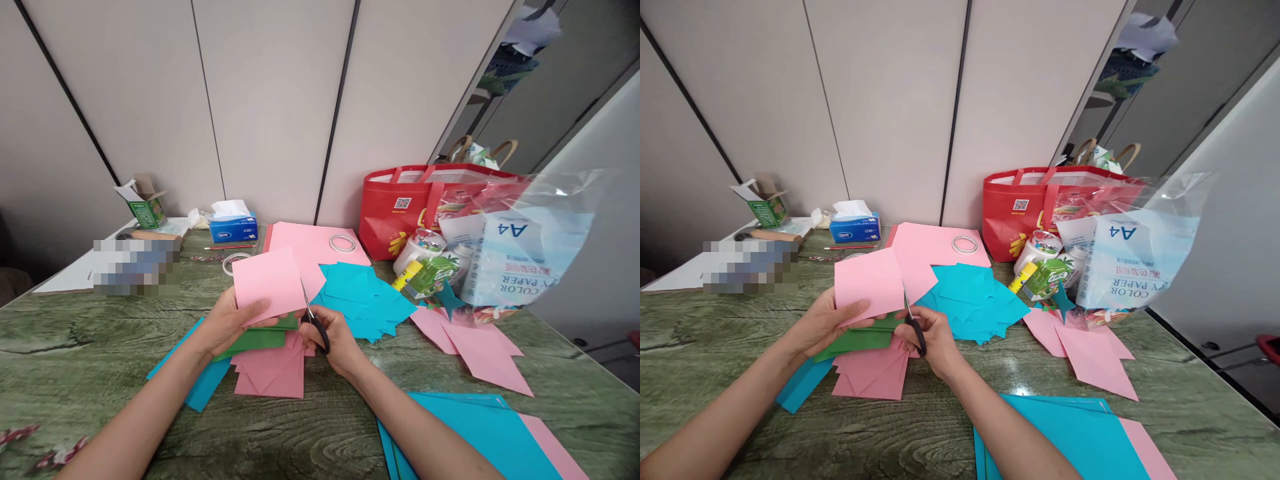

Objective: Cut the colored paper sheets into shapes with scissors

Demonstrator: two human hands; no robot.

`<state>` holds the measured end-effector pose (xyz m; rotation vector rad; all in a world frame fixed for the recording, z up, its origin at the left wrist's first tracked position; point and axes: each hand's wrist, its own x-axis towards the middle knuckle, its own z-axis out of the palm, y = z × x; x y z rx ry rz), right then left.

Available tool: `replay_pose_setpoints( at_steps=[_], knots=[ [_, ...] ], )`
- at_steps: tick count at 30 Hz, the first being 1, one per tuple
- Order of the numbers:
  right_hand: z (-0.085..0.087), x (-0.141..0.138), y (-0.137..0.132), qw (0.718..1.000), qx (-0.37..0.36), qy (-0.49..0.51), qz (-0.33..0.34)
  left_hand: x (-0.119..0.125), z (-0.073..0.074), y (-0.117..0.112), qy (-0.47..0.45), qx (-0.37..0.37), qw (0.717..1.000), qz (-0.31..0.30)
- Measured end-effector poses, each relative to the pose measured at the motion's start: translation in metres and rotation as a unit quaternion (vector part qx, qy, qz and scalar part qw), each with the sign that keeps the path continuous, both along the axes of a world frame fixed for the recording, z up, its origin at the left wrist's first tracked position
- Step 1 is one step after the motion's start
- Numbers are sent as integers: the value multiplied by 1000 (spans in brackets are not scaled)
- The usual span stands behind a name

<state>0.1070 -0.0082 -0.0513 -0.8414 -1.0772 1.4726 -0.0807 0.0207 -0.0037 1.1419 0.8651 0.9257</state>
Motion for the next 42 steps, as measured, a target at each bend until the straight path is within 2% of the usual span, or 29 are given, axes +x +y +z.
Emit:
replay_pose_setpoints(
  at_steps=[3, 7, 15, 20, 23, 25, 27, 30, 32, 36, 42],
  knots=[
    [4, 4, 5, 998, -8, 22, -57, 0, 1, 1, -9, -6, 1000, 8],
    [8, 9, 8, 994, 1, 2, -108, 0, 0, 3, -14, -2, 1000, 10],
    [4, 4, 4, 992, 24, 24, -120, 6, -1, 1, 54, 42, 998, 3],
    [0, 1, 5, 996, -4, -30, -79, 14, -4, 0, 126, 72, 989, -22],
    [-2, 7, 10, 988, -15, -28, -149, 12, -12, 6, 129, 108, 986, 22],
    [-3, 14, 16, 974, -29, -2, -226, 7, -18, 11, 170, 158, 968, 90],
    [-2, 23, 23, 953, -43, 27, -299, 3, -24, 15, 275, 229, 926, 119],
    [-1, 34, 30, 925, -57, 80, -367, -1, -31, 18, 409, 285, 861, 98],
    [0, 38, 32, 917, -64, 110, -379, -2, -33, 18, 455, 296, 837, 72],
    [-1, 38, 31, 911, -43, 131, -390, -2, -36, 18, 489, 295, 819, 55],
    [1, 31, 26, 915, -13, 119, -386, -5, -40, 21, 489, 321, 805, 100]
  ],
)
